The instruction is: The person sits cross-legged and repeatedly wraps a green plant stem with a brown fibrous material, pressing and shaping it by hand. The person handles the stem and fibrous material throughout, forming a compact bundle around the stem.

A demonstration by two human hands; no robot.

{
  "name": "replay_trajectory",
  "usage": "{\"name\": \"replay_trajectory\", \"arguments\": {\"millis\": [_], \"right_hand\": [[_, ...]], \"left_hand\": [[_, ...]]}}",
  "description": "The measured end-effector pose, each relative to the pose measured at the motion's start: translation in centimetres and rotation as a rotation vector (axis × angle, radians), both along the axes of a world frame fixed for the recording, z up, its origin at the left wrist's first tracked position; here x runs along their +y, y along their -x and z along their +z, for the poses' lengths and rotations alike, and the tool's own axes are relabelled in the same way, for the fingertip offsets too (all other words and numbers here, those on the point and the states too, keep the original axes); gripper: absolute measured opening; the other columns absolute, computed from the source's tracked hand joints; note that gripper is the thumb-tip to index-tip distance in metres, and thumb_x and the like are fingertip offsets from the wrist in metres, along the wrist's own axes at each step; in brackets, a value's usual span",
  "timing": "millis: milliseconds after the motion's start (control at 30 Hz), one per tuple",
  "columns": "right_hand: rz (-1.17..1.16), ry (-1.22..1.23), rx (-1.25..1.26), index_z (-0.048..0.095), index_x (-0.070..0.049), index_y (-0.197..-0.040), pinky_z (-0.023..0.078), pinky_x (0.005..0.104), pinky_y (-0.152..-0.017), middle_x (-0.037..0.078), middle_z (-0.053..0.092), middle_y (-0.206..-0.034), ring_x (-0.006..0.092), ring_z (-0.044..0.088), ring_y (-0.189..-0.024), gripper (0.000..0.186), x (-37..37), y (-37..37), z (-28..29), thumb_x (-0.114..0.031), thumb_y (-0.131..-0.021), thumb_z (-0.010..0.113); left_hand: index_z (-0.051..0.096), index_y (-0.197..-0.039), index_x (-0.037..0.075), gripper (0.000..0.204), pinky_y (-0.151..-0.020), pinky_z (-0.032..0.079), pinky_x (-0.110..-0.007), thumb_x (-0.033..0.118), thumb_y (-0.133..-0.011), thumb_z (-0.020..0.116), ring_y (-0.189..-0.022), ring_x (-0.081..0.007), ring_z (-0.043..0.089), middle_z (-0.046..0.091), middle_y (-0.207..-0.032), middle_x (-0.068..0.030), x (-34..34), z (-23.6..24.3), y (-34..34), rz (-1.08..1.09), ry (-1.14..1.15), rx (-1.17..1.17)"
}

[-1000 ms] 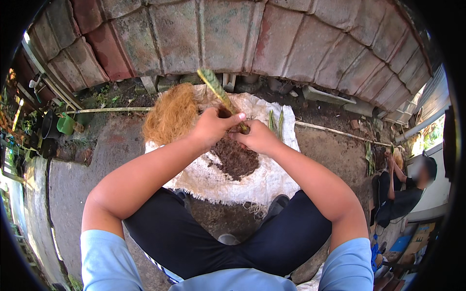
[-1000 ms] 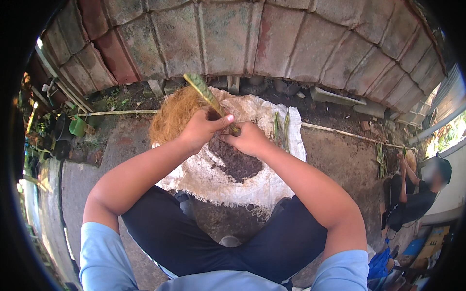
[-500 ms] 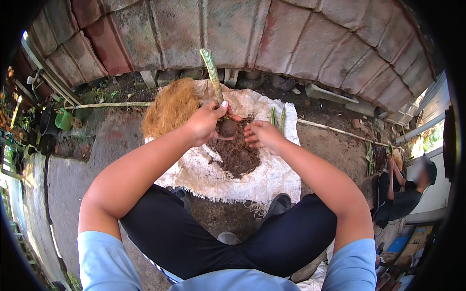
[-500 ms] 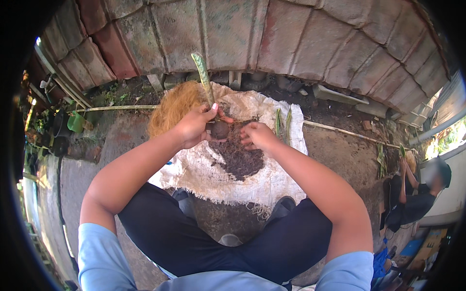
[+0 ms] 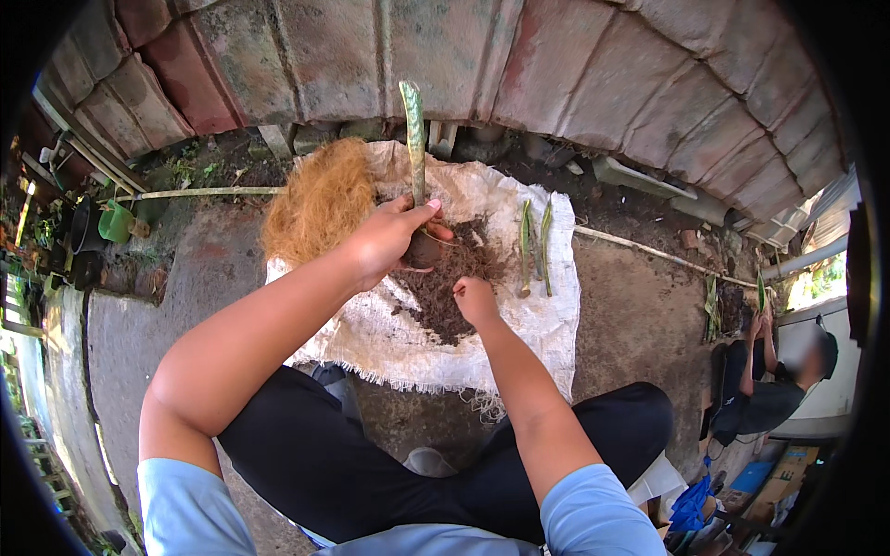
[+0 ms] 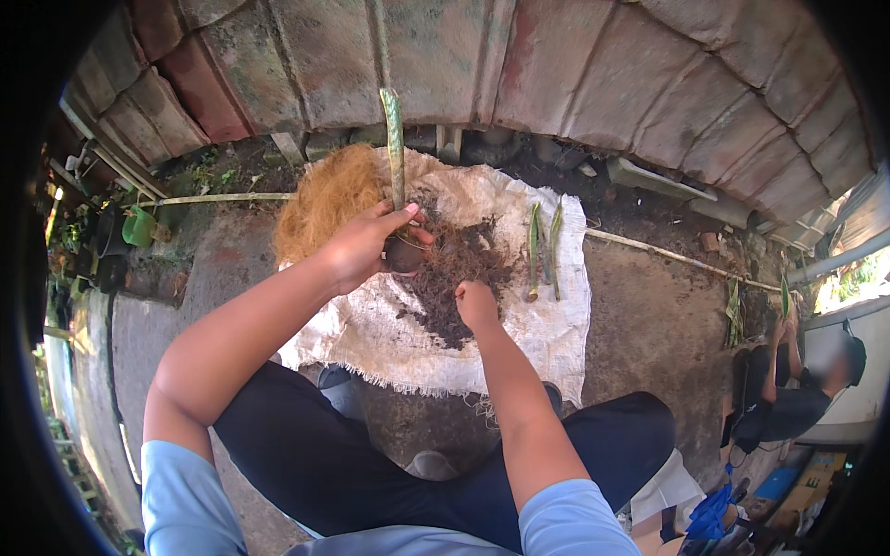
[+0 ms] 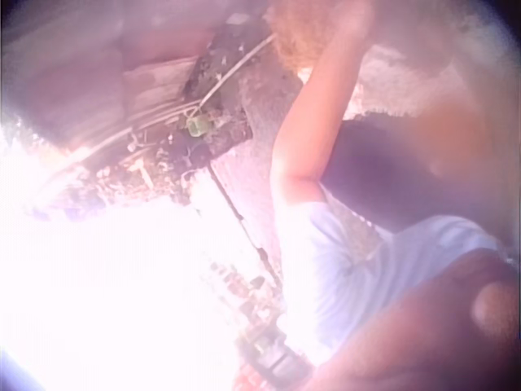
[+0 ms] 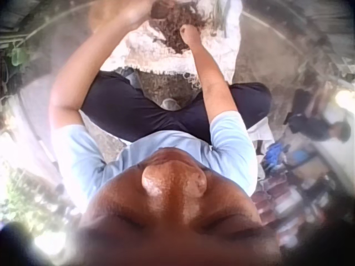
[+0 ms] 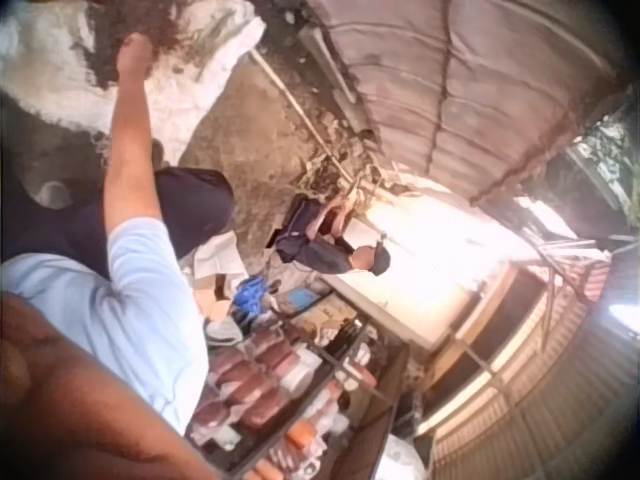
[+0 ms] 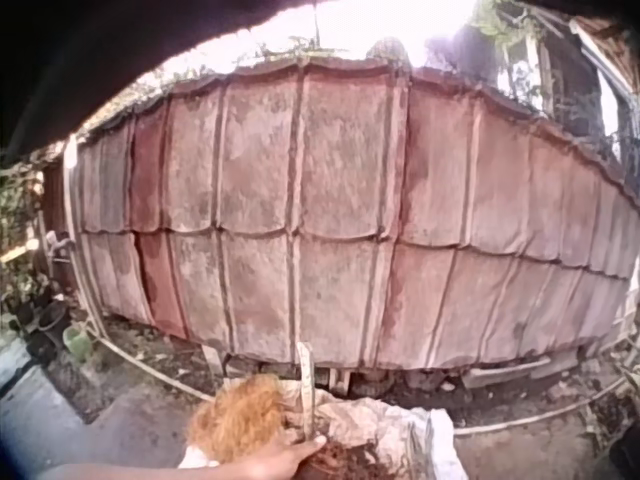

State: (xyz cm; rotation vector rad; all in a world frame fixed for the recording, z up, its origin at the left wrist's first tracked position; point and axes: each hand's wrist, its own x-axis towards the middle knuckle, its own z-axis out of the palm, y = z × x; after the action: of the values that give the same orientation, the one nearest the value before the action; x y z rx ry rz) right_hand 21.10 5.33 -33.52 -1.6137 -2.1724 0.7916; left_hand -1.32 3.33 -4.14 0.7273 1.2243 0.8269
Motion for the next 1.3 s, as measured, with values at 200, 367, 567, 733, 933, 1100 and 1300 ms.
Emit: {"name": "replay_trajectory", "arguments": {"millis": [200, 367, 567, 733, 933, 1100, 1300], "right_hand": [[0.218, -0.187, -0.058, 0.073, -0.011, -0.112, 0.049, 0.0452, -0.083, 0.011, 0.055, -0.106, 0.0335, 0.055, -0.102, 0.035, -1.5, 2.6, -0.7, 0.003, -0.079, 0.071], [0.172, -0.066, -0.267, 0.073, -0.013, -0.102, 0.047, 0.0463, -0.088, 0.008, 0.051, -0.108, 0.0292, 0.052, -0.109, 0.015, -1.3, 4.2, -1.2, -0.008, -0.089, 0.067], [0.133, -0.027, -0.096, 0.069, -0.009, -0.096, 0.049, 0.0442, -0.089, 0.01, 0.056, -0.109, 0.0306, 0.055, -0.111, 0.013, 0.0, 4.1, -0.6, -0.017, -0.088, 0.075], [-0.064, 0.337, 0.331, 0.066, -0.003, -0.1, 0.055, 0.0407, -0.072, 0.012, 0.065, -0.094, 0.0286, 0.067, -0.077, 0.019, 3.3, 2.9, 0.1, -0.019, -0.092, 0.074], [-0.099, 0.634, 0.64, 0.054, 0.003, -0.109, 0.063, 0.0319, -0.08, 0.008, 0.056, -0.101, 0.0176, 0.062, -0.086, 0.015, 4.9, 3.5, 7.5, -0.001, -0.098, 0.063], [0.119, 0.768, 0.641, 0.055, 0.006, -0.116, 0.062, 0.0361, -0.093, 0.011, 0.061, -0.11, 0.0199, 0.066, -0.101, 0.02, 5.3, 3.1, 17.2, 0.003, -0.097, 0.062], [0.177, 0.674, 0.621, 0.062, 0.002, -0.128, 0.058, 0.032, -0.095, 0.012, 0.065, -0.124, 0.0181, 0.067, -0.103, 0.031, 3.7, 1.8, 25.6, 0.006, -0.097, 0.06]], "left_hand": [[0.052, -0.124, 0.005, 0.036, -0.072, 0.058, -0.038, 0.035, -0.105, 0.057, -0.084, -0.0184, 0.069, 0.071, -0.107, -0.0095, 0.6, -1.1, -0.2, 0.008, 0.016, -0.008], [0.052, -0.122, 0.003, 0.034, -0.07, 0.058, -0.035, 0.031, -0.103, 0.059, -0.082, -0.0175, 0.068, 0.07, -0.105, -0.0099, 1.0, -0.8, -0.7, 0.014, 0.055, -0.011], [0.051, -0.122, 0.002, 0.037, -0.077, 0.059, -0.041, 0.032, -0.103, 0.06, -0.091, -0.0217, 0.07, 0.071, -0.108, -0.0132, 1.2, -1.1, 0.0, -0.016, -0.005, 0.005], [0.051, -0.122, 0.003, 0.036, -0.075, 0.058, -0.04, 0.034, -0.104, 0.059, -0.092, -0.0212, 0.071, 0.07, -0.109, -0.0133, 1.5, -1.0, 0.1, -0.036, -0.075, 0.06], [0.05, -0.122, 0.003, 0.026, -0.079, 0.058, -0.042, 0.023, -0.105, 0.048, -0.095, -0.0236, 0.069, 0.069, -0.113, -0.0155, 0.8, -0.2, 0.8, 0.031, -0.067, -0.005], [0.048, -0.123, 0.003, 0.024, -0.084, 0.058, -0.046, 0.014, -0.103, 0.041, -0.097, -0.0271, 0.068, 0.066, -0.118, -0.0196, 0.8, -0.1, 1.3, 0.081, -0.112, -0.148], [0.046, -0.124, 0.003, 0.025, -0.09, 0.058, -0.049, 0.01, -0.101, 0.042, -0.104, -0.0309, 0.068, 0.065, -0.119, -0.0216, 0.4, 0.8, 1.5, 0.103, -0.198, -0.169]]}}
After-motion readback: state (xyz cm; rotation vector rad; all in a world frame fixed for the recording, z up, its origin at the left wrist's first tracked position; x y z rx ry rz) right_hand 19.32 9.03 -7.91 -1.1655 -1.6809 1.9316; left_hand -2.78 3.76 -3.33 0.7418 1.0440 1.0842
